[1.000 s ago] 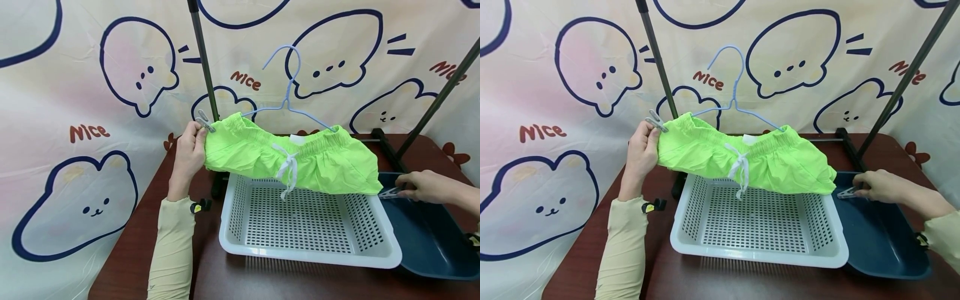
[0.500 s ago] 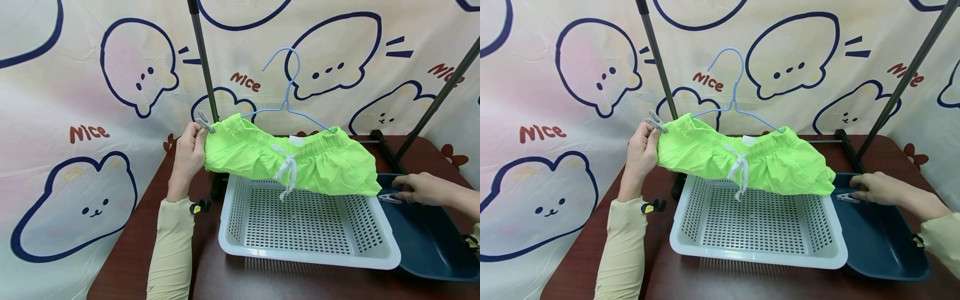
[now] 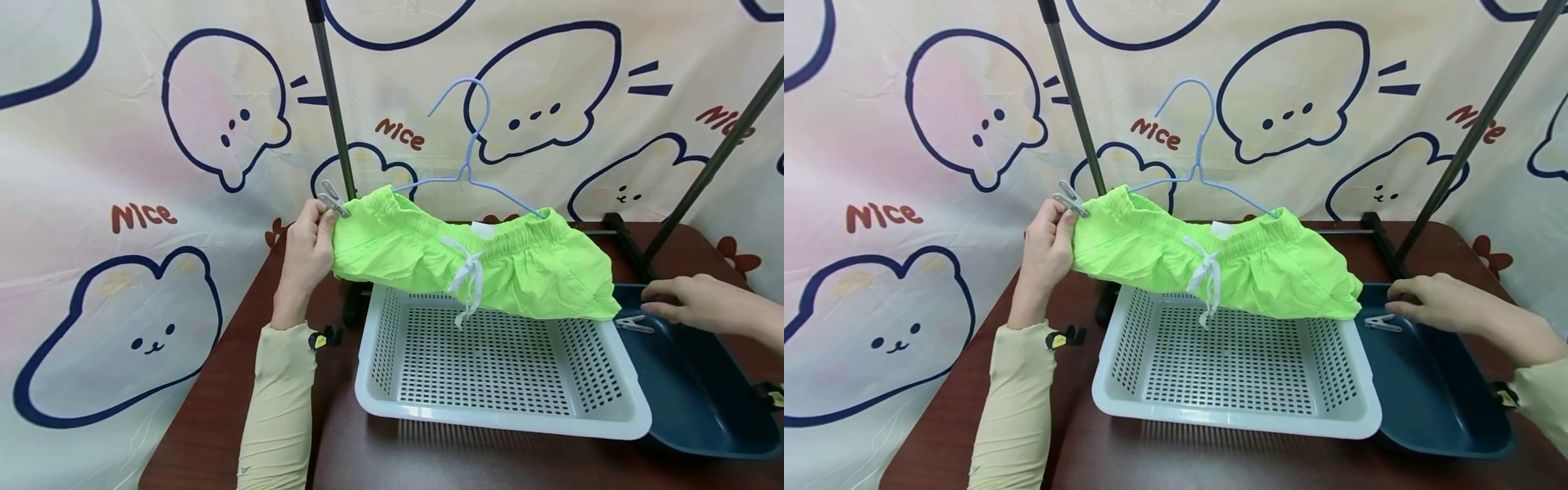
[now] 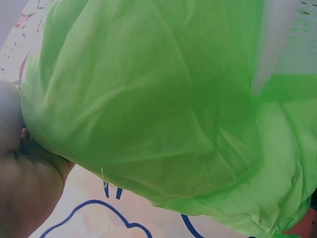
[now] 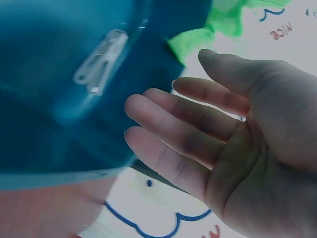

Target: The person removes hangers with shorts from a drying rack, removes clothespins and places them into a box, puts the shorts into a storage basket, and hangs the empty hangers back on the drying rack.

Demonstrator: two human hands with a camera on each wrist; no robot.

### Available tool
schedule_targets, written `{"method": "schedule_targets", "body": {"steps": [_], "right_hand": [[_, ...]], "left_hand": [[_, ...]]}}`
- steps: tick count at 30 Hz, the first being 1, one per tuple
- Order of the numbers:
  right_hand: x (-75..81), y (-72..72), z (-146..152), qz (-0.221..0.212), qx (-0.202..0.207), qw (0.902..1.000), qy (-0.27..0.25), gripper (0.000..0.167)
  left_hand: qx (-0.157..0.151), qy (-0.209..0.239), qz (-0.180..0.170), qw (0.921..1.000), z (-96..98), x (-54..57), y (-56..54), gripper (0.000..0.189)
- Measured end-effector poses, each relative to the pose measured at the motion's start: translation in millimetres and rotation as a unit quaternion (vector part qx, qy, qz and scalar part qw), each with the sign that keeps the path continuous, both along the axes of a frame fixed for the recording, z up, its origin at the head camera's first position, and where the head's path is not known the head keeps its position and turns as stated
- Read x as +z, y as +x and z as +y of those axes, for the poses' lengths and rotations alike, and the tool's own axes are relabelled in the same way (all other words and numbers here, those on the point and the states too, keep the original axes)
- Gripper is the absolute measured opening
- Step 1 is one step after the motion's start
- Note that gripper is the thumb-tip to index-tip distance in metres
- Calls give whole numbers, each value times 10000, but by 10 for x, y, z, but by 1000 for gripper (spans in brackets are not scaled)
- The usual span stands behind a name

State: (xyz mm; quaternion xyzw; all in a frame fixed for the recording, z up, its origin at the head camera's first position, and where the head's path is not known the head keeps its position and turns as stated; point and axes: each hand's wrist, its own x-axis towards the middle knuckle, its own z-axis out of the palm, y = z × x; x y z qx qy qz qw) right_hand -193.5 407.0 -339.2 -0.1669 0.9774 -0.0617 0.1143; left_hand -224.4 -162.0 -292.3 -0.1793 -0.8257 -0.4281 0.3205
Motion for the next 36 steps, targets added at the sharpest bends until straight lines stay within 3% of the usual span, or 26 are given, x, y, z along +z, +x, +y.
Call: {"method": "schedule_targets", "body": {"steps": [11, 28, 36], "right_hand": [[297, 117, -143, 781, -76, 9969, 96, 34], [785, 287, -522, 1380, 210, 9901, 123, 35], [928, 371, -689, 2218, 427, 9741, -76, 27]], "left_hand": [[-28, 17, -25, 10000, 6, -8, 17, 15], [-114, 114, 116, 9998, 20, -6, 19, 18], [-132, 148, 94, 9998, 22, -1, 15, 18]]}}
